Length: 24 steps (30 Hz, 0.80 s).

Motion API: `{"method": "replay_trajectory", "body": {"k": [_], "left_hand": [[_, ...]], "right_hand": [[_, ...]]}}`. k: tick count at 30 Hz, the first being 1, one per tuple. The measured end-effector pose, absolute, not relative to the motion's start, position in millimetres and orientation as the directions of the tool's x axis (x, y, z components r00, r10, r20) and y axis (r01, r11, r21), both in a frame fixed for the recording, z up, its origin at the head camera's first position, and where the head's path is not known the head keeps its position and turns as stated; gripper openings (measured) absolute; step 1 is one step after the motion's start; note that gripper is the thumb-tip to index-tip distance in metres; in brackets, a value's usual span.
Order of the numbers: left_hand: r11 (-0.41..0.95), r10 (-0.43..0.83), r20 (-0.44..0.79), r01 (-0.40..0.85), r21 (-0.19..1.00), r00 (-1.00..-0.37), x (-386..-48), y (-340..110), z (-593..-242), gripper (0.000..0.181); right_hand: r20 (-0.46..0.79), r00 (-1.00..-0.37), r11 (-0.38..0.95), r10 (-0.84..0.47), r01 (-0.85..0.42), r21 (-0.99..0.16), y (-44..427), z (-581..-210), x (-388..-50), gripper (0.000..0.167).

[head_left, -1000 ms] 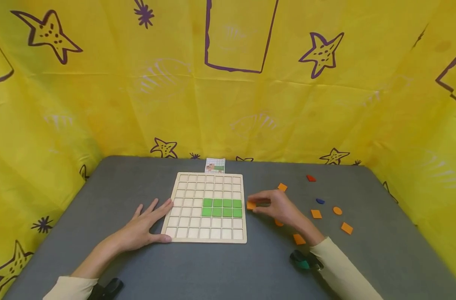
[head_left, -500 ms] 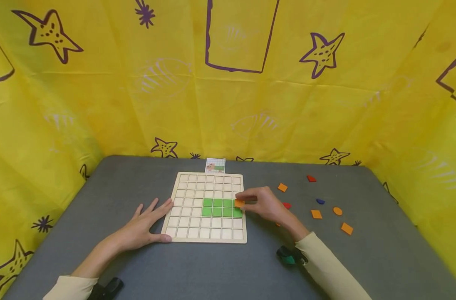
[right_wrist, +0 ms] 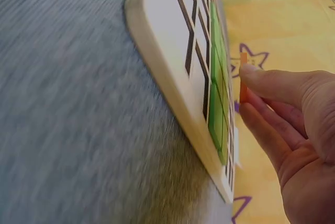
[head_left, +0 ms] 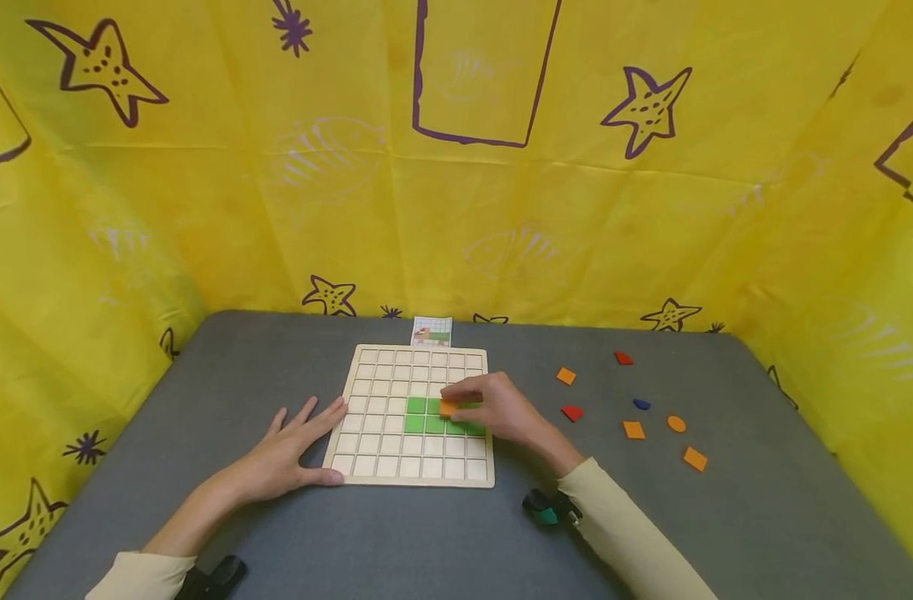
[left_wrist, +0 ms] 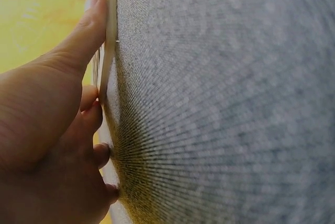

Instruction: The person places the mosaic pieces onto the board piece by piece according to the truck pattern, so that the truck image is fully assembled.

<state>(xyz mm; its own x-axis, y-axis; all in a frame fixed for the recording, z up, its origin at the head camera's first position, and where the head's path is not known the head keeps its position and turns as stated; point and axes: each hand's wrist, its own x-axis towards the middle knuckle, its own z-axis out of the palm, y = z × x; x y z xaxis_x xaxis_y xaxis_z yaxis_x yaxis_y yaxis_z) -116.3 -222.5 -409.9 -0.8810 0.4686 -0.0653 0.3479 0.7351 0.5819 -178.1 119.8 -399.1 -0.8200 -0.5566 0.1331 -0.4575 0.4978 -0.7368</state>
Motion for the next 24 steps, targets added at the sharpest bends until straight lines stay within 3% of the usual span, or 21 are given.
{"method": "replay_trajectory", "body": {"k": [24], "left_hand": [[0.743, 0.466, -0.072, 0.346, 0.573, -0.882, -117.4, -221.9, -410.1, 0.102]], "right_hand": [[0.138, -0.784, 0.503, -0.605, -0.511, -0.697, 66.2, -399.9, -188.0, 0.031]]}}
